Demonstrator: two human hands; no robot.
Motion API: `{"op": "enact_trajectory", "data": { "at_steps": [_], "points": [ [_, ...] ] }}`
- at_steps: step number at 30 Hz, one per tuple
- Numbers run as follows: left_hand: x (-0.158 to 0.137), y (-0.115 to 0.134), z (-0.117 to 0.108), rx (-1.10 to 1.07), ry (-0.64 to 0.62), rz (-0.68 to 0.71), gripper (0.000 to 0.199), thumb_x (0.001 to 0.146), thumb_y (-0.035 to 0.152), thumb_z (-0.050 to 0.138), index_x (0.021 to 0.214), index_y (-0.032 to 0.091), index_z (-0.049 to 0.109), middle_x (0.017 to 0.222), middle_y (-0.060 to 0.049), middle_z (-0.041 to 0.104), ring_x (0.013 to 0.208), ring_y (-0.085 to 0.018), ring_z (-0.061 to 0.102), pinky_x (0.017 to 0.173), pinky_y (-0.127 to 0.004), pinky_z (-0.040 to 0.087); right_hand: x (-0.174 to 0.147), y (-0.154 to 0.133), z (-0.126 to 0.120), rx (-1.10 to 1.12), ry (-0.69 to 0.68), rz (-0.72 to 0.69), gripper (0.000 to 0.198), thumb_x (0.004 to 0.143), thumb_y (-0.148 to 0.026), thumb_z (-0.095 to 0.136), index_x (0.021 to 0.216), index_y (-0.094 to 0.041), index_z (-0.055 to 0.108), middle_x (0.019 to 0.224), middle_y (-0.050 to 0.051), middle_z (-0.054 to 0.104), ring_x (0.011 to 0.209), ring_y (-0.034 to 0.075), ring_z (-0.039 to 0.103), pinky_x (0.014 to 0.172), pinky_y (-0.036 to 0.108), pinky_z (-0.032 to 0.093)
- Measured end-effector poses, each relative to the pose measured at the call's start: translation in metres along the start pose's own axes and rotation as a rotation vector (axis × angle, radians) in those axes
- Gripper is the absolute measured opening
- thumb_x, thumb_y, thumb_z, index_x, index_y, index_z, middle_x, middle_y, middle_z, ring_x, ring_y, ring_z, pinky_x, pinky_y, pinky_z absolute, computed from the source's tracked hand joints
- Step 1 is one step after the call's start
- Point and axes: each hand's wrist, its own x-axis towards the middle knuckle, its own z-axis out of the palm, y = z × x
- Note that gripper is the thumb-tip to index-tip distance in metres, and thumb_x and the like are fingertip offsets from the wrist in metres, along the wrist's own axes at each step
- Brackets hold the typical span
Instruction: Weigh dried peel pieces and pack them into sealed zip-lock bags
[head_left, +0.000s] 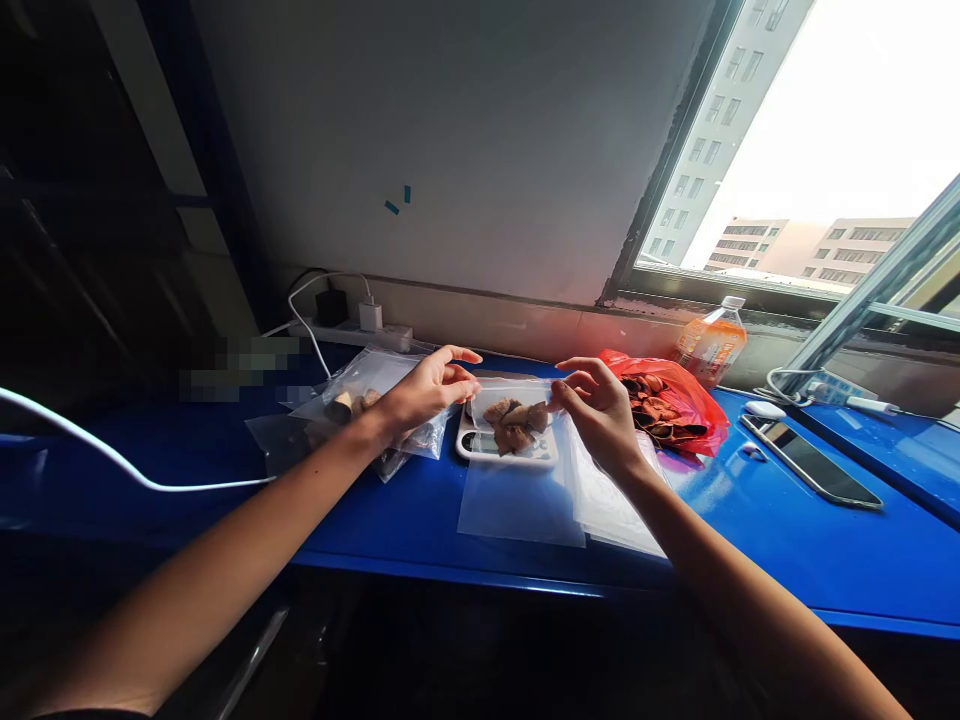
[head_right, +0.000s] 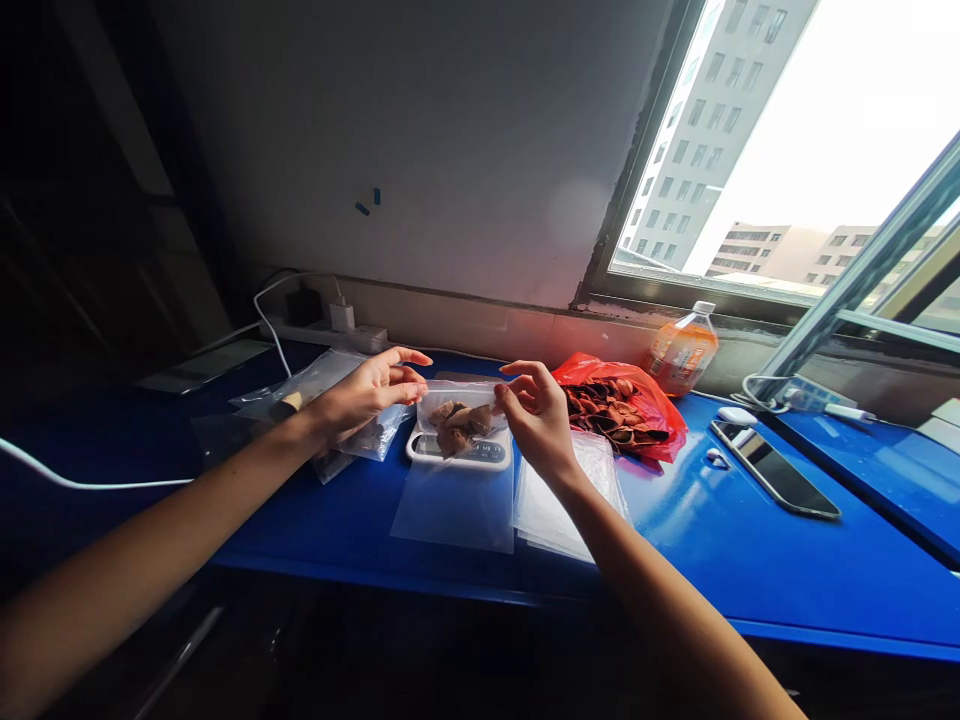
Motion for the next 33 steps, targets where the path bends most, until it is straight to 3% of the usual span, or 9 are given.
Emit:
{"op": "enact_trajectory", "data": {
  "at_steps": [2,7,10,14,20,24,29,33],
  "points": [
    [0.003,-0.005,0.002,0.055,0.012,0.015,0.034,0.069,0.022,0.066,0.101,0.016,0.056,0.076,0.001,0.057,0.071,-0.013,0.054,0.069,-0.027,0.043,0.001,0.0,-0.002,-0.112,-0.003,-0.032,0.022,0.08,-0.034,0.058,0.097,-0.022,0.051,0.07,-0.002,0.057,0.065,0.015,0.061,0.062,0.03,0.047],
    [0.005,-0.017,0.013,0.244,0.088,0.109,0.01,0.075,0.022,0.055,0.083,0.02,0.05,0.072,0.002,0.053,0.062,-0.013,0.05,0.061,-0.027,0.043,0.013,-0.017,0.003,-0.674,-0.046,-0.262,0.032,0.077,-0.025,0.057,0.108,-0.02,0.051,0.094,0.008,0.065,0.091,0.024,0.059,0.082,0.041,0.044],
    [0.0,-0.019,0.02,0.389,0.121,0.207,0.006,0.08,0.022,0.051,0.082,0.021,0.045,0.074,0.001,0.053,0.063,-0.014,0.052,0.061,-0.028,0.043,0.021,-0.031,0.022,-0.801,-0.262,-0.295,0.04,0.076,-0.02,0.055,0.116,-0.018,0.047,0.097,0.008,0.066,0.098,0.025,0.056,0.084,0.042,0.041],
    [-0.003,-0.019,0.02,0.433,0.149,0.298,0.012,0.083,0.029,0.051,0.088,0.022,0.042,0.079,-0.002,0.058,0.07,-0.017,0.059,0.063,-0.029,0.045,0.031,-0.037,0.049,-0.782,-0.54,-0.192,0.036,0.075,-0.013,0.05,0.11,-0.017,0.048,0.095,0.008,0.067,0.086,0.021,0.059,0.073,0.034,0.043],
    [0.002,-0.016,0.009,0.393,0.274,0.314,0.022,0.079,0.031,0.059,0.094,0.021,0.046,0.083,-0.003,0.064,0.078,-0.018,0.063,0.069,-0.03,0.049,0.035,-0.039,0.061,-0.664,-0.431,-0.143,0.043,0.072,-0.01,0.049,0.114,-0.016,0.045,0.087,0.007,0.065,0.076,0.018,0.058,0.065,0.029,0.042],
    [-0.001,-0.009,0.008,0.401,0.259,0.307,0.023,0.081,0.032,0.059,0.1,0.019,0.053,0.082,-0.002,0.066,0.076,-0.017,0.063,0.069,-0.027,0.047,0.034,-0.042,0.064,-0.697,-0.366,-0.201,0.046,0.066,-0.005,0.048,0.109,-0.019,0.046,0.079,0.003,0.063,0.07,0.018,0.056,0.062,0.029,0.039],
    [-0.006,-0.001,0.01,0.525,0.238,0.291,0.021,0.086,0.037,0.053,0.085,0.019,0.064,0.078,-0.001,0.069,0.071,-0.016,0.061,0.065,-0.025,0.043,0.033,-0.045,0.063,-0.639,-0.313,-0.19,0.045,0.066,-0.006,0.047,0.108,-0.022,0.044,0.073,0.0,0.061,0.066,0.017,0.055,0.064,0.03,0.04],
    [-0.01,0.005,0.009,0.604,0.284,0.348,0.017,0.087,0.031,0.053,0.085,0.019,0.064,0.078,-0.001,0.069,0.07,-0.016,0.06,0.064,-0.025,0.04,0.029,-0.049,0.058,-0.588,-0.312,-0.174,0.045,0.067,-0.008,0.047,0.108,-0.023,0.041,0.07,-0.002,0.06,0.062,0.015,0.053,0.061,0.029,0.039]
  ]
}}
